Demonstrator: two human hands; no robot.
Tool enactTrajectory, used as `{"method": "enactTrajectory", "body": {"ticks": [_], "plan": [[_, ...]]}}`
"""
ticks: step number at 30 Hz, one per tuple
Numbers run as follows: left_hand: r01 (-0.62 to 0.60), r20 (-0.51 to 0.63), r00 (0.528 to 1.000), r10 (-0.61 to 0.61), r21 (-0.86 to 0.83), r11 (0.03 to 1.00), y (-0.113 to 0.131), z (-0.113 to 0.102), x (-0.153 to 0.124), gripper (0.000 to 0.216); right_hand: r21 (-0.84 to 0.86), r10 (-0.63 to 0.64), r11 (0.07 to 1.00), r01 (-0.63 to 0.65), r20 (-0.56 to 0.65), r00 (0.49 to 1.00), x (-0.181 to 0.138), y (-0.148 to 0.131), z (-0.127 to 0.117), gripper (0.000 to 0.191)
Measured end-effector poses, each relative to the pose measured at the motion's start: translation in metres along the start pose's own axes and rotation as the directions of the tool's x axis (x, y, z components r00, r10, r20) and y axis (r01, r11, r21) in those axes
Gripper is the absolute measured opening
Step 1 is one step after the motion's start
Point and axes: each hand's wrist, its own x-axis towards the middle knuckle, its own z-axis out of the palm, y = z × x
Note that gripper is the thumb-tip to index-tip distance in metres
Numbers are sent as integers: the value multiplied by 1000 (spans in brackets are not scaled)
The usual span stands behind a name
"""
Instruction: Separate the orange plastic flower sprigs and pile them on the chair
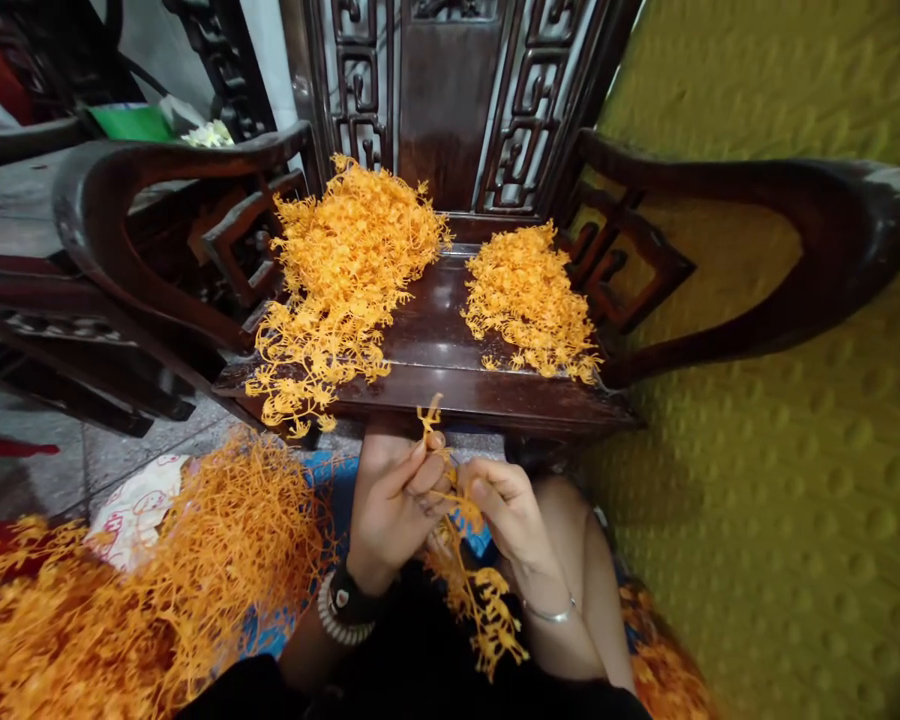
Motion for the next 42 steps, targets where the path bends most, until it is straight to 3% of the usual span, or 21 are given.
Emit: {"method": "enactTrajectory", "body": {"ticks": [2,4,7,11,12,14,15,17,18,21,22,24,27,33,37,40,41,42], "plan": [[-27,44,999,28,-16,1000,-4,2,-3,8,73,9,997,-2,-97,995,-3,5,7,53],[-49,47,998,52,-53,997,-6,2,-4,11,32,-10,999,17,-188,982,-4,6,13,52],[-93,-37,995,88,-151,984,-2,-4,-1,17,33,-49,998,60,-267,963,-6,1,14,47],[-150,-117,985,128,-197,969,7,-9,5,22,206,-118,959,194,-331,936,1,-9,-9,48],[-142,-108,986,124,-189,972,8,-10,5,22,141,-152,964,224,-398,905,7,-10,-21,43],[-120,-75,991,109,-173,978,9,-9,3,21,-108,-257,965,238,-553,792,23,-12,-52,30],[-116,-62,992,107,-168,979,8,-8,3,20,-250,-317,947,203,-603,732,33,-12,-69,26],[-106,-39,994,100,-166,980,8,-7,1,19,-516,-435,853,83,-613,659,54,-11,-102,24],[-102,-29,995,99,-165,981,7,-6,1,20,-630,-464,776,-11,-583,667,63,-10,-116,23],[-106,-6,994,106,-159,982,5,-3,1,21,-844,-452,476,-247,-476,754,80,1,-141,21],[-110,-2,994,111,-156,982,4,-2,2,22,-872,-453,400,-281,-455,767,82,7,-144,24],[-125,0,992,126,-143,982,2,0,2,21,-899,-497,333,-285,-424,757,81,17,-141,31],[-137,-12,991,136,-109,985,0,2,2,19,-902,-539,339,-266,-418,731,77,28,-130,37],[-152,-32,988,151,-28,988,-2,-2,4,10,-854,-453,409,-321,-496,741,88,33,-123,34],[-179,0,984,179,19,984,-2,-6,7,8,-863,-500,432,-263,-472,726,92,37,-125,36],[-178,16,984,178,49,983,-4,-6,8,8,-858,-543,467,-214,-469,697,78,29,-114,34],[-178,18,984,177,60,982,-5,-6,8,9,-846,-538,506,-169,-462,705,70,24,-106,28],[-179,18,984,178,74,981,-6,-5,9,10,-820,-502,563,-104,-439,745,60,18,-97,23]]}}
